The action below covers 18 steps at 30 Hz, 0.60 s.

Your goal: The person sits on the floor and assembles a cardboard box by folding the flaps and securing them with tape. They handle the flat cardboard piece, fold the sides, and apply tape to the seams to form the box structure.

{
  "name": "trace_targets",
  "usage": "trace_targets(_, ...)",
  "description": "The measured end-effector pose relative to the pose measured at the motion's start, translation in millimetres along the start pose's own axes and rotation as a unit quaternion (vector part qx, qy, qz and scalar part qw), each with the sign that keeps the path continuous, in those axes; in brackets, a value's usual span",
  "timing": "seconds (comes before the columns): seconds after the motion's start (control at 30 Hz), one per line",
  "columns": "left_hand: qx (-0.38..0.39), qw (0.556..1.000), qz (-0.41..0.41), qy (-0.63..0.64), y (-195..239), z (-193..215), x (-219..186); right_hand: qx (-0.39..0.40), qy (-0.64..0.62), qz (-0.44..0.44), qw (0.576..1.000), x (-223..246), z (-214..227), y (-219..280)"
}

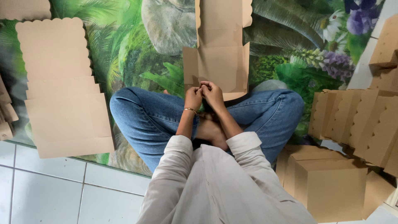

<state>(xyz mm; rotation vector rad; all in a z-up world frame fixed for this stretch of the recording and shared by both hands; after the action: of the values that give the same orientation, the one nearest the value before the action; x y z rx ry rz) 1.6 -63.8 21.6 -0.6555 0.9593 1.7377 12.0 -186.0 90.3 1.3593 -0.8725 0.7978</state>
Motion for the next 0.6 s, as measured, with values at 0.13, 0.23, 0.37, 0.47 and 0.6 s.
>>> trace_targets(0.13,0.04,0.999,-0.033,-0.008,-9,9,-6,0.009,0.076,0.017,0.997,2,6,-2)
trace_targets(0.23,0.104,0.991,-0.077,-0.041,-11,33,-21,0.039,0.176,0.042,0.983,11,5,3)
trace_targets(0.37,0.009,0.973,0.044,-0.226,-23,83,-4,0.045,0.251,0.114,0.96,27,-3,19)
trace_targets(0.47,0.097,0.96,0.092,-0.246,-55,31,73,0.064,0.293,0.114,0.947,38,-9,32)
trace_targets(0.6,0.153,0.951,0.078,-0.256,-51,17,54,0.023,0.35,0.098,0.931,-5,1,8)
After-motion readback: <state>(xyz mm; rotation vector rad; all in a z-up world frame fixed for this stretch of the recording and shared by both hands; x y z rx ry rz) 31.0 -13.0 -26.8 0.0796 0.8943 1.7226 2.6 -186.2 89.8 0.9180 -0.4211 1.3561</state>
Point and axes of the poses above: each hand's wrist, its own y-axis away from the middle knuckle, its own z-axis out of the back of the hand, x = y × z, the point moved 8 cm from there along -y, towards the middle knuckle, and after that the axes turned 9 degrees about -y, right-handed, at the moved point
